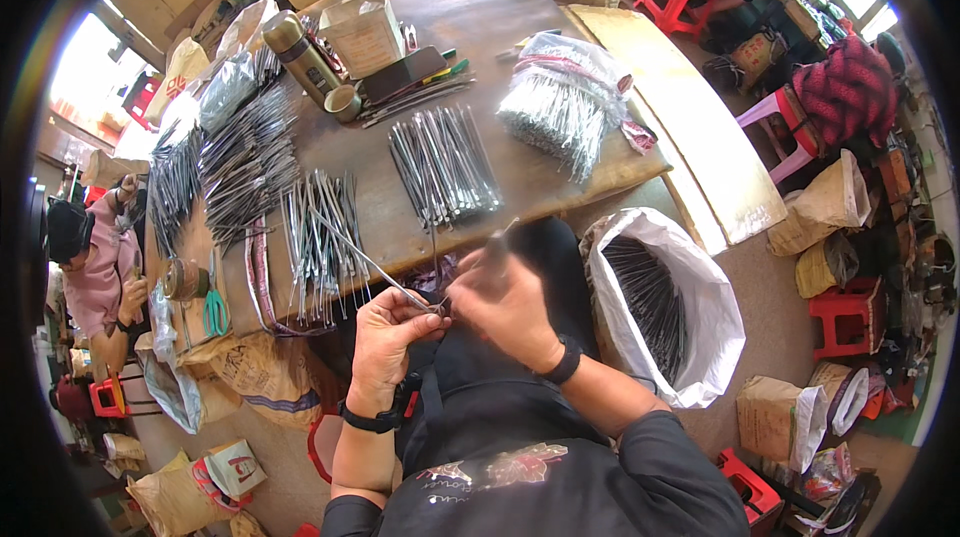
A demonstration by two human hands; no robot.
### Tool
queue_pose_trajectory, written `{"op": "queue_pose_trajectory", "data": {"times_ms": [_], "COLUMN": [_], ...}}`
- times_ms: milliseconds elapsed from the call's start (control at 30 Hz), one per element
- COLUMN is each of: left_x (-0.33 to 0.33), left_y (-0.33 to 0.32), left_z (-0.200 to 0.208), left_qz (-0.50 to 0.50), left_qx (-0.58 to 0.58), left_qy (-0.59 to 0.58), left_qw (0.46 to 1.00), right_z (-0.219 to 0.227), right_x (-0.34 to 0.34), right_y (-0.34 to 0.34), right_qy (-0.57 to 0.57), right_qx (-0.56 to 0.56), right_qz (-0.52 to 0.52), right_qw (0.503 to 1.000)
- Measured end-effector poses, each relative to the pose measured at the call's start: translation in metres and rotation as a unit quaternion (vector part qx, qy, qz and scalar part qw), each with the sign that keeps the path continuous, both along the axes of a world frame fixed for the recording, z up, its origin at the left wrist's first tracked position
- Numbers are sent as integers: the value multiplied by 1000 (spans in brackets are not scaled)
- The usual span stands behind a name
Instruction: The person repeatedly picks up long metal rods from a table, uses pliers to cut off the tip of each rod, and places the cut pieces into a white bag. The process is repeated continuously throughout the clip.
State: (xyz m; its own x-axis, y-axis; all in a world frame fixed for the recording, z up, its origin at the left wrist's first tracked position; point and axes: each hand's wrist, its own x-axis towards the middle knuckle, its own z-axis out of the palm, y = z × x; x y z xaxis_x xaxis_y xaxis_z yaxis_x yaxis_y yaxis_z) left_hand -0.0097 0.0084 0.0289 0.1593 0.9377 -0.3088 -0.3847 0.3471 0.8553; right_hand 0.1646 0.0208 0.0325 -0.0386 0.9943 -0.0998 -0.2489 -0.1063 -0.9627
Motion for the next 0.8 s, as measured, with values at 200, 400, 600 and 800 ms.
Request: {"op": "queue_pose_trajectory", "data": {"times_ms": [200,400,600,800], "left_x": [-3,3,2,5], "left_y": [-5,-6,-8,-8], "left_z": [-6,-1,5,-1], "left_qz": [-41,-133,-141,-93], "left_qx": [9,-66,-58,-136], "left_qy": [34,22,-40,-155], "left_qw": [999,989,987,974], "right_z": [-5,-14,-22,-20], "right_x": [21,23,28,20], "right_y": [19,21,24,22], "right_qy": [43,55,76,68], "right_qx": [3,-85,-136,-102], "right_qz": [-50,42,90,74], "right_qw": [998,994,984,990]}}
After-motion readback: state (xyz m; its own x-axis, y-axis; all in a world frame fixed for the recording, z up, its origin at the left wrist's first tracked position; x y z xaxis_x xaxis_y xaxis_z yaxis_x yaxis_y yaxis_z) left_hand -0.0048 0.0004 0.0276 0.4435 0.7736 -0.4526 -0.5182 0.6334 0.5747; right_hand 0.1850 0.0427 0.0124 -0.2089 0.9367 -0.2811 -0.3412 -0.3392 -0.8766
